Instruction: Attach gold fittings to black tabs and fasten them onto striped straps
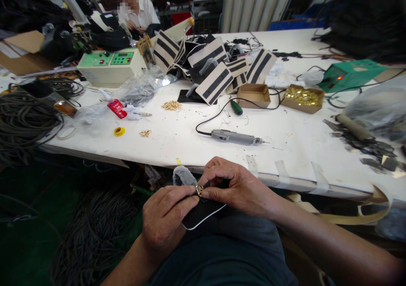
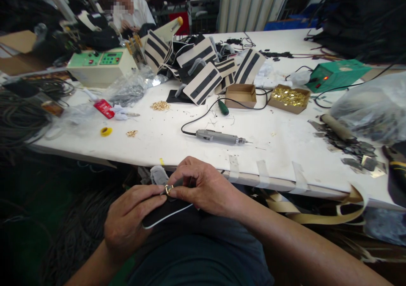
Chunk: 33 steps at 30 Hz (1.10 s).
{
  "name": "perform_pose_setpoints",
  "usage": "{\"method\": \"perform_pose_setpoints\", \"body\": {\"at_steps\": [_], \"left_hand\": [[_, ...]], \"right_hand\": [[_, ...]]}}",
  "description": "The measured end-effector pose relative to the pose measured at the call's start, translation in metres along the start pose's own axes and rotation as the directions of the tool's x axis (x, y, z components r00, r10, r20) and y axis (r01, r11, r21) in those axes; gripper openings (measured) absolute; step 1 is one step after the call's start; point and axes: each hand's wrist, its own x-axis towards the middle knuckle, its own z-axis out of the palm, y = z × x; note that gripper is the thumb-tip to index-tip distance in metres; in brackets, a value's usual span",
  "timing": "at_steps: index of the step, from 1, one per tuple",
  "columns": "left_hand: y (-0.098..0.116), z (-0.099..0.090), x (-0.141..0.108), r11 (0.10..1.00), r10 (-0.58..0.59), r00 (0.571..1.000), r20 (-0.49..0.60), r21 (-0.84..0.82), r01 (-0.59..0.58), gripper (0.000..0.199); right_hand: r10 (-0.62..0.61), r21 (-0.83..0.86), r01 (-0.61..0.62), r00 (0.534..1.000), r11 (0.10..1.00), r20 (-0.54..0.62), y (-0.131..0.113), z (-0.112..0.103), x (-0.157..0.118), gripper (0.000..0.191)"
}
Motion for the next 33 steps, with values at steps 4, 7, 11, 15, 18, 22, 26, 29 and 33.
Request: {"method": "perform_pose_setpoints", "body": {"at_steps": [4,7,11,15,18,22,26,29,33], "left_hand": [[-0.001,0.0,0.0,1.0,0.016,1.0,-0.025,0.01,-0.016,0.035],[-0.003,0.0,0.001,1.0,0.022,1.0,0.015,-0.014,-0.021,0.035],[-0.003,0.0,0.002,0.999,0.015,0.999,0.044,-0.04,-0.013,0.034],[-0.001,0.002,0.006,0.995,-0.02,1.0,0.018,-0.094,0.021,0.031],[0.0,0.003,0.011,0.991,-0.045,0.999,-0.001,-0.123,0.045,0.03],[0.0,0.004,0.014,0.986,-0.066,0.998,-0.009,-0.154,0.064,0.03],[0.0,0.009,0.015,0.976,-0.1,0.995,0.001,-0.194,0.098,0.032],[0.0,0.012,0.018,0.971,-0.106,0.994,-0.001,-0.214,0.104,0.033],[-0.001,0.014,0.023,0.965,-0.118,0.993,0.02,-0.235,0.119,0.032]], "right_hand": [[-0.036,-0.031,0.035,0.999,0.999,-0.017,0.0,0.0,-0.001,0.009],[-0.037,-0.023,0.037,0.999,0.999,-0.005,0.002,0.001,-0.001,0.006],[-0.004,-0.02,0.004,1.0,1.0,0.016,0.005,0.0,-0.002,0.001],[-0.012,-0.036,0.014,0.998,0.999,0.056,0.003,-0.008,-0.006,0.009],[-0.048,-0.045,0.055,0.987,0.997,0.151,0.002,-0.019,-0.011,0.026],[-0.078,-0.068,0.093,0.976,0.993,0.204,0.003,-0.024,-0.014,0.054],[-0.152,-0.2,0.172,0.982,0.965,0.11,0.007,-0.015,-0.013,0.028],[-0.267,-0.301,0.276,0.961,0.913,0.072,0.012,-0.01,-0.012,0.037],[-0.356,-0.399,0.338,0.934,0.852,0.032,0.017,-0.012,-0.014,0.037]]}}
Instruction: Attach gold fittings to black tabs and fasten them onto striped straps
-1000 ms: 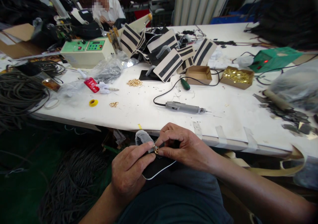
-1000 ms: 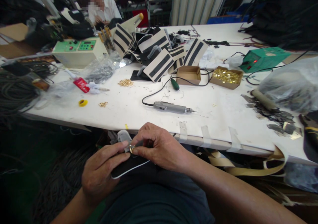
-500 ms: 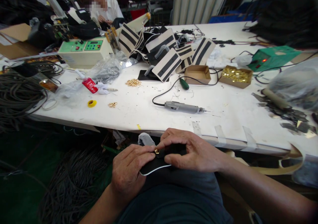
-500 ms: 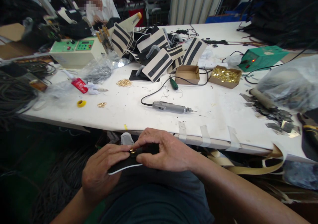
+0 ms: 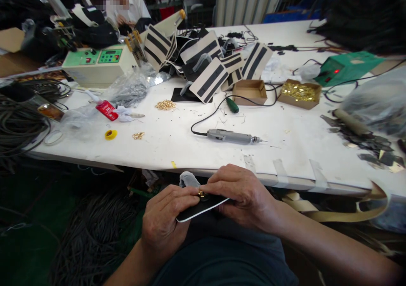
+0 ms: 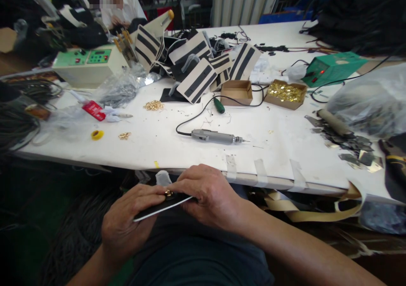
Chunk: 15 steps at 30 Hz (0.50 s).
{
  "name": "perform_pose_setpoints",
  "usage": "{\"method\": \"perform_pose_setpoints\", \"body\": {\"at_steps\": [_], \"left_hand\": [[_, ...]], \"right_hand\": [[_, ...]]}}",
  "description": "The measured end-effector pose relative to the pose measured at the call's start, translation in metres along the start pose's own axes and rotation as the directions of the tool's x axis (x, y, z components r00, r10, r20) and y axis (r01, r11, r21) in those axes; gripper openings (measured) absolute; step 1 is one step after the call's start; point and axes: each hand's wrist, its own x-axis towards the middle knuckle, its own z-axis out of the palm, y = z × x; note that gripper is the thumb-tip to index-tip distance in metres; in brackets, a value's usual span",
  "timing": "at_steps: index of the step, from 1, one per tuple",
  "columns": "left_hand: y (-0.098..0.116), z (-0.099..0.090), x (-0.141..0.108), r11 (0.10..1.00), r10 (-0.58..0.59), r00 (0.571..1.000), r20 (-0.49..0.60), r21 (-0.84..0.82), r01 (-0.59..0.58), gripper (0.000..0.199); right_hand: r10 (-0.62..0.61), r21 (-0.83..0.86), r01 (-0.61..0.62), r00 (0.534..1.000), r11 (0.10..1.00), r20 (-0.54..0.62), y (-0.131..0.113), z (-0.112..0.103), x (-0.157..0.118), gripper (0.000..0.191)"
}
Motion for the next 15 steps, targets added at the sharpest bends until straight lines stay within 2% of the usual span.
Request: {"method": "perform_pose_setpoints", "body": {"at_steps": [5,7,9,10,12,15], "left_hand": [[-0.003,0.008,-0.002,0.993,-0.104,0.995,0.003,-0.062,0.104,0.027],[-0.008,0.014,-0.004,0.979,-0.186,0.982,0.011,-0.084,0.187,0.022],[-0.015,0.021,-0.004,0.942,-0.32,0.947,0.042,-0.096,0.323,0.016],[-0.021,0.024,-0.002,0.907,-0.403,0.912,0.07,-0.102,0.409,0.014],[-0.034,0.031,0.004,0.801,-0.57,0.809,0.144,-0.123,0.586,0.011],[-0.059,0.042,0.02,0.608,-0.713,0.635,0.296,-0.188,0.771,0.017]], "right_hand": [[-0.016,-0.05,0.017,1.0,0.999,0.02,0.009,0.0,-0.003,0.034],[0.018,-0.046,-0.017,0.999,0.999,0.035,0.016,0.001,-0.004,0.031],[0.074,-0.048,-0.07,0.995,0.996,0.072,0.024,0.001,-0.003,0.024],[0.108,-0.05,-0.104,0.989,0.993,0.096,0.029,0.001,-0.001,0.022],[0.21,-0.05,-0.205,0.969,0.978,0.128,0.039,-0.002,0.005,0.02],[0.437,-0.027,-0.437,0.89,0.899,0.132,0.056,-0.006,0.017,0.024]]}}
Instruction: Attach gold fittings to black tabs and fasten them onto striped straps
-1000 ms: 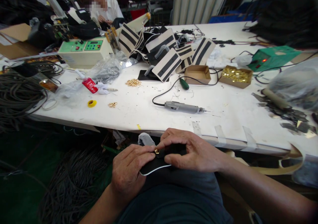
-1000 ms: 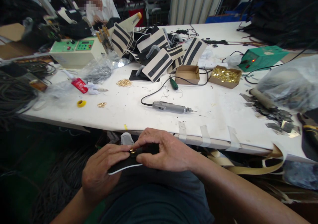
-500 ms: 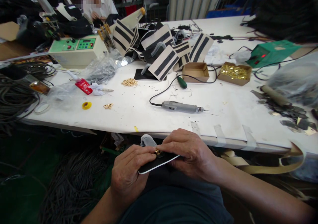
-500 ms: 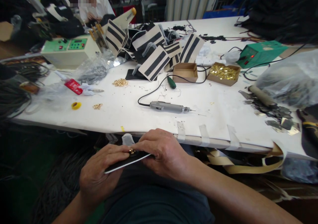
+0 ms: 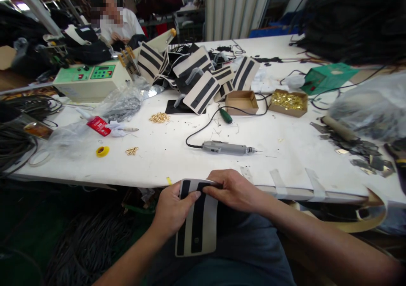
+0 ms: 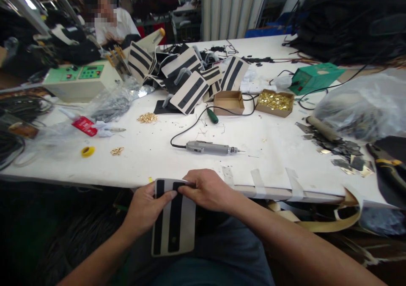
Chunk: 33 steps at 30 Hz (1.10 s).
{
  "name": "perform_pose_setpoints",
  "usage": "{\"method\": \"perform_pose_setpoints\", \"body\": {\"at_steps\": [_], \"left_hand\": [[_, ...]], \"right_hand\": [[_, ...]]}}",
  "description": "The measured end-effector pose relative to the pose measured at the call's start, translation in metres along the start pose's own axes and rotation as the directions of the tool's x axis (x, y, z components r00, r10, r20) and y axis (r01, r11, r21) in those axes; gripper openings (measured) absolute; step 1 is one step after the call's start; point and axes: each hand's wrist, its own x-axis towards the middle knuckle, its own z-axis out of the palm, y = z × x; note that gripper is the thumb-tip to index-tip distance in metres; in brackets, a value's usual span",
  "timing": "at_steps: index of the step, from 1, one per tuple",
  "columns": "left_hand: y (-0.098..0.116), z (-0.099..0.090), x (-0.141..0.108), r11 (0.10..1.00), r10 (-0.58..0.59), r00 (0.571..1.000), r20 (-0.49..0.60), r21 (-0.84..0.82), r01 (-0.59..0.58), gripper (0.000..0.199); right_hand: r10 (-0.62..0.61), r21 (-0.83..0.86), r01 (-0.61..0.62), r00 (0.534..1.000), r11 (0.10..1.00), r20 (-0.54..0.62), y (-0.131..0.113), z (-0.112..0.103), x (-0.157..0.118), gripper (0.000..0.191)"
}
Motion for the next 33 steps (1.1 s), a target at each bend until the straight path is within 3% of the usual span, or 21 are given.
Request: {"method": "perform_pose_setpoints", "body": {"at_steps": [4,9,13,23,33], "left_hand": [[0.0,-0.001,0.037,0.959,-0.191,0.97,0.147,-0.182,0.217,0.031],[0.0,-0.002,0.06,0.927,-0.32,0.929,0.187,-0.138,0.348,0.027],[-0.001,-0.001,0.068,0.924,-0.354,0.919,0.175,-0.084,0.373,0.021],[0.007,-0.004,0.084,0.92,-0.391,0.896,0.21,0.07,0.385,0.017],[0.015,-0.005,0.089,0.927,-0.302,0.929,0.212,0.294,0.234,0.011]], "right_hand": [[0.254,0.076,-0.256,0.967,0.964,0.029,0.009,-0.005,0.023,0.033],[0.365,0.102,-0.373,0.927,0.922,0.086,0.014,-0.008,0.041,0.025],[0.417,0.019,-0.423,0.901,0.906,0.12,0.013,-0.01,0.049,0.019],[0.491,-0.156,-0.485,0.871,0.861,0.007,0.014,0.0,0.059,0.017],[0.504,-0.203,-0.495,0.864,0.845,-0.01,0.017,0.003,0.06,0.023]]}}
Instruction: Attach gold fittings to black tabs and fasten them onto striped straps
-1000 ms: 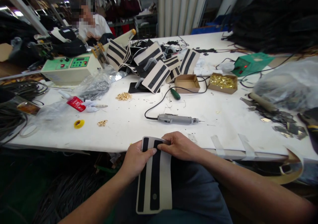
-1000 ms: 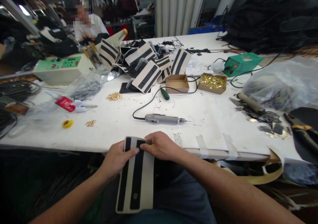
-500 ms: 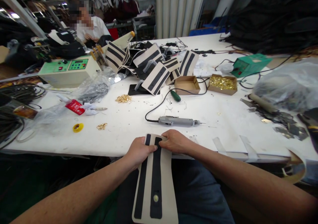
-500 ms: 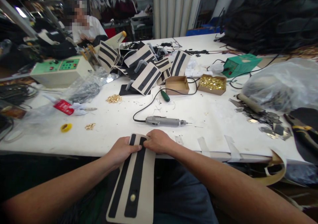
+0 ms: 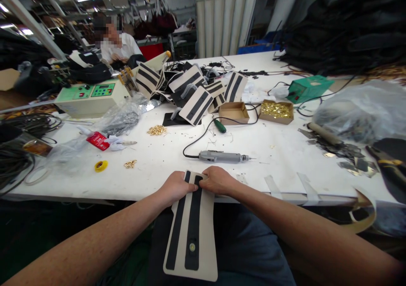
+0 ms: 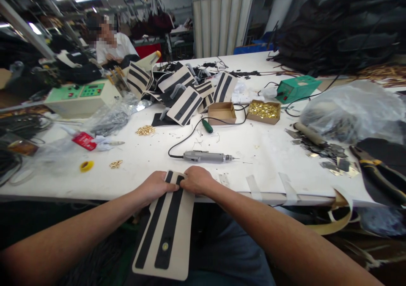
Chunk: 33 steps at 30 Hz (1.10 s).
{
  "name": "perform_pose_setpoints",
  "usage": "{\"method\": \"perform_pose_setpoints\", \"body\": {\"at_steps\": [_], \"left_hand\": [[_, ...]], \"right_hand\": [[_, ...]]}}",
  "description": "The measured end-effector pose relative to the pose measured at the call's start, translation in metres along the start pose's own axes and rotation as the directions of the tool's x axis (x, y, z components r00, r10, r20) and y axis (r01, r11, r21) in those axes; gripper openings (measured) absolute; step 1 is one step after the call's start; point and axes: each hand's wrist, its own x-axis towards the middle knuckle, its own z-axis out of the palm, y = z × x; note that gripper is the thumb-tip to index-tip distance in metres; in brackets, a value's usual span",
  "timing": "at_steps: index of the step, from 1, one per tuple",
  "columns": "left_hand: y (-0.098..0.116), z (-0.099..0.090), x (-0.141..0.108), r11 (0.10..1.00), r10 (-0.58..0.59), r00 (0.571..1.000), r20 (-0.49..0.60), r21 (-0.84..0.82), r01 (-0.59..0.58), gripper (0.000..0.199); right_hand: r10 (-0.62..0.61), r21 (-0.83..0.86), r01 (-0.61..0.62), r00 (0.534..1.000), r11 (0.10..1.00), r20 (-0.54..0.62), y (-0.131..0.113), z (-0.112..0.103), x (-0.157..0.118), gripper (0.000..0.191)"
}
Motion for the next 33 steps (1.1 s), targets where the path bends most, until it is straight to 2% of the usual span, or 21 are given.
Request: {"method": "perform_pose_setpoints", "body": {"at_steps": [7,11,13,15,17,18,21,22,24,26,30,33], "left_hand": [[0.005,-0.003,0.002,0.971,0.108,0.994,-0.02,0.216,-0.102,0.006],[0.004,-0.005,0.001,0.944,0.175,0.983,-0.056,0.292,-0.151,0.011],[0.0,-0.004,-0.003,0.937,0.202,0.974,-0.108,0.312,-0.16,0.024],[-0.007,-0.001,-0.008,0.933,0.23,0.957,-0.177,0.32,-0.165,0.052],[-0.018,0.003,-0.011,0.904,0.342,0.904,-0.256,0.353,-0.242,0.071],[-0.024,0.006,-0.012,0.869,0.431,0.857,-0.283,0.384,-0.311,0.069],[-0.041,0.013,-0.009,0.712,0.676,0.684,-0.275,0.486,-0.508,0.034],[-0.046,0.014,-0.008,0.675,0.714,0.652,-0.255,0.499,-0.544,0.024],[-0.053,0.016,-0.004,0.639,0.748,0.625,-0.223,0.495,-0.588,0.017],[-0.055,0.016,-0.001,0.643,0.747,0.633,-0.204,0.466,-0.608,0.018],[-0.055,0.016,0.001,0.707,0.685,0.701,-0.199,0.414,-0.574,0.019],[-0.058,0.016,0.002,0.709,0.683,0.705,-0.19,0.404,-0.578,0.02]], "right_hand": [[0.004,-0.053,-0.004,1.0,0.999,0.0,0.001,0.002,0.004,0.029],[0.006,-0.069,-0.005,1.0,0.998,0.018,-0.002,-0.001,0.004,0.031],[0.003,-0.069,-0.002,1.0,0.998,0.025,-0.004,-0.003,0.003,0.031],[0.0,-0.062,0.002,0.999,0.998,0.034,-0.004,-0.005,0.003,0.031],[-0.002,-0.052,0.005,0.999,0.999,0.041,-0.004,-0.006,0.004,0.029],[-0.002,-0.046,0.004,0.999,0.999,0.045,-0.004,-0.006,0.004,0.029],[0.003,-0.023,-0.001,0.998,1.0,0.058,-0.004,-0.007,0.006,0.027],[0.004,-0.014,-0.003,0.998,1.0,0.062,-0.003,-0.007,0.007,0.027],[0.0,0.005,0.0,0.998,1.0,0.068,-0.001,-0.006,0.009,0.025],[-0.007,0.026,0.006,0.998,1.0,0.06,0.001,-0.005,0.011,0.027],[-0.008,0.053,0.007,1.0,0.999,0.016,0.004,-0.005,0.012,0.034],[0.0,0.055,0.001,1.0,0.998,-0.012,0.002,-0.006,0.007,0.033]]}}
